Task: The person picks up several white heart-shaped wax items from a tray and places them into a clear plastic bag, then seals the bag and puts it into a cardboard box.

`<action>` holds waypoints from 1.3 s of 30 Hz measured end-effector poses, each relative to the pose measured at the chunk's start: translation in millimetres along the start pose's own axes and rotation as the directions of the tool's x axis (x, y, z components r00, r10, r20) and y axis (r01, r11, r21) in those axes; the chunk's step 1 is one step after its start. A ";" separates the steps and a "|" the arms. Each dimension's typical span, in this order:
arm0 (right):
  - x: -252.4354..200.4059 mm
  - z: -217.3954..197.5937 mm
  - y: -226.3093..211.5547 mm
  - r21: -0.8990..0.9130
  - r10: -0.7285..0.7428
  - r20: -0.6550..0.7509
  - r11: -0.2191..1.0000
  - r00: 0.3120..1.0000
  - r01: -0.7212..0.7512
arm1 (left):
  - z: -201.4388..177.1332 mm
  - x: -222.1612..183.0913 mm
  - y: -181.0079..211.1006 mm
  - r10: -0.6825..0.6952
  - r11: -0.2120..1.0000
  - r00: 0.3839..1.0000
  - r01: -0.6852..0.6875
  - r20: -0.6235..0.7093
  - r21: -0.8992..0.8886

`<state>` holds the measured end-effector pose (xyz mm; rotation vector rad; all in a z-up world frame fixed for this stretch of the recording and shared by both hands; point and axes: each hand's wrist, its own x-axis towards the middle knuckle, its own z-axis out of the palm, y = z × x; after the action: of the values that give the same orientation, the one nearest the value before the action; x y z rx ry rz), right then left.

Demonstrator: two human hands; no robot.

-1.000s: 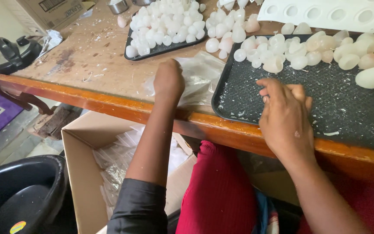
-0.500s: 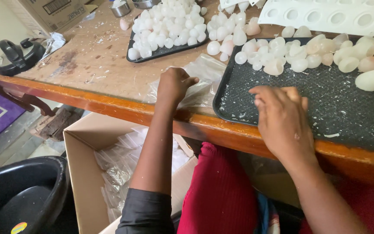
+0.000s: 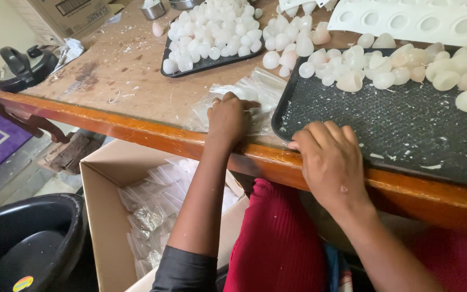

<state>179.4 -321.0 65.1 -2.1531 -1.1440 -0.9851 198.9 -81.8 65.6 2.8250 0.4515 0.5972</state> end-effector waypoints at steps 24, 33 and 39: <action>7.6 4.3 0.8 0.022 0.131 0.273 0.990 0.953 -0.143 | -44.1 -0.7 -7.1 0.241 0.970 0.858 -0.208 -0.454 0.123; 7.1 -7.2 42.4 0.813 0.442 0.389 0.247 0.808 -0.527 | -64.4 -42.3 81.6 -0.012 0.530 0.832 -0.466 -0.555 -0.709; 16.0 -33.1 54.2 0.799 0.317 0.589 -0.369 0.744 -0.475 | -19.2 -43.8 136.6 -0.006 -0.077 0.876 -0.481 -0.482 -0.873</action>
<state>219.6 -364.7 92.6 -0.8923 -0.5060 0.5150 186.9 -220.8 104.4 1.2214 -0.4429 0.9538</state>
